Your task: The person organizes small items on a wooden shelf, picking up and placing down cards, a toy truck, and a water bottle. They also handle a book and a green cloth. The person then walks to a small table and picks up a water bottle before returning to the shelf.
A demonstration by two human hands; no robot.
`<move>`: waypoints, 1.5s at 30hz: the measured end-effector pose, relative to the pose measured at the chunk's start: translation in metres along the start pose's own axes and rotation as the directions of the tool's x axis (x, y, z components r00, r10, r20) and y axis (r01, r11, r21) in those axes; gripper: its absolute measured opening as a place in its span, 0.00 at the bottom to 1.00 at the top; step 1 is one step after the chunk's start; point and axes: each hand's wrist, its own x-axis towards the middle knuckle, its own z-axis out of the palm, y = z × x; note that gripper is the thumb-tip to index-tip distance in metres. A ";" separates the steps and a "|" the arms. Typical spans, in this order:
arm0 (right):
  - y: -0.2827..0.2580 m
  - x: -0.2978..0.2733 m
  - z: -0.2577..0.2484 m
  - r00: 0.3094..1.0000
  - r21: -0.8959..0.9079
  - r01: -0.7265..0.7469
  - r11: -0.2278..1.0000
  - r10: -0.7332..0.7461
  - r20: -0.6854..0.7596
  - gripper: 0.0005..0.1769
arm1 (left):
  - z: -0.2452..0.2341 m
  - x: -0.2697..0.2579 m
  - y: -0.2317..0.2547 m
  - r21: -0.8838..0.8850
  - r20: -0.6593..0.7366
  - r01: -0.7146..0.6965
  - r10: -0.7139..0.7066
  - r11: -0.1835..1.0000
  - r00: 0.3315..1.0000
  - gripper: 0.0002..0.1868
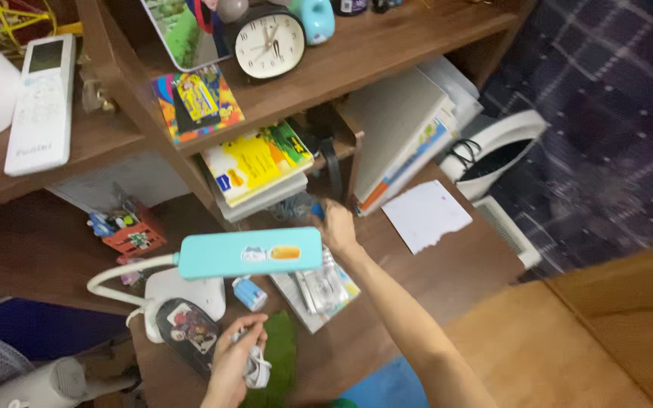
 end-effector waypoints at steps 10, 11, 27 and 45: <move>-0.073 -0.080 -0.122 0.961 -0.217 0.078 0.973 -0.132 -0.245 0.20 | 0.009 -0.043 0.006 0.008 0.243 -0.009 0.006 1.000 0.970 0.10; -0.071 -0.083 -0.130 0.954 -0.235 0.072 0.969 -0.136 -0.267 0.20 | 0.010 -0.045 0.005 0.005 0.265 -0.005 0.004 1.000 0.964 0.10; -0.033 -0.101 -0.163 0.949 -0.303 -0.216 0.928 0.128 -0.287 0.21 | 0.044 -0.052 0.000 0.090 0.292 0.072 -0.095 0.993 0.951 0.10; 0.040 0.063 0.084 0.942 -0.353 0.079 0.932 0.046 0.333 0.38 | 0.022 0.084 -0.059 0.066 0.158 0.087 -0.096 0.994 0.983 0.12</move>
